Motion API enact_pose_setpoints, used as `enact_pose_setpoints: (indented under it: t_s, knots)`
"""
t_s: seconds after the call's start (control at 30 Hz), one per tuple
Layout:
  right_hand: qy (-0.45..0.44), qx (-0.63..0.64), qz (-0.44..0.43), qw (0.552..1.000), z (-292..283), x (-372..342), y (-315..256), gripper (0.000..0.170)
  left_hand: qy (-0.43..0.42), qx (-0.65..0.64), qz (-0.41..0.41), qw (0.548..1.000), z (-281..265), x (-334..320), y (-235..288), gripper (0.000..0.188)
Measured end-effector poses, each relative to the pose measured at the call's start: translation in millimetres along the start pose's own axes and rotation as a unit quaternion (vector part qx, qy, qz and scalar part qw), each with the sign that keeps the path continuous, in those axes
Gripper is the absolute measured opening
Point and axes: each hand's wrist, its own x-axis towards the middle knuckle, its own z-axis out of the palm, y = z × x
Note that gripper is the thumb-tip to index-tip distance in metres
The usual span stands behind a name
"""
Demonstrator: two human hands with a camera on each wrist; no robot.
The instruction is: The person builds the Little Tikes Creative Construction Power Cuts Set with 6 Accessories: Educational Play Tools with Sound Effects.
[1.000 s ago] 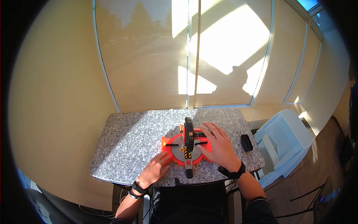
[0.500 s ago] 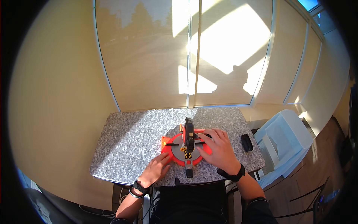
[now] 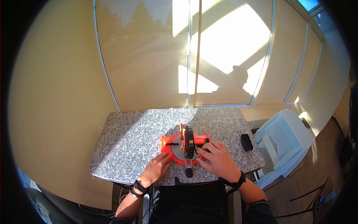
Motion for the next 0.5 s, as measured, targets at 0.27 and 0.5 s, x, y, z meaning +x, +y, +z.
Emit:
enact_pose_setpoints:
  t_s: [0.27,0.5]
  knots:
    - [-0.01,0.031,0.0,0.999,12,-11,-2,0.018,0.007,0.001,0.002,1.0,-2,0,3,0.043]
    - [-0.032,0.054,0.03,0.998,14,-13,-4,0.016,0.014,0.016,0.005,1.0,3,0,0,0.047]
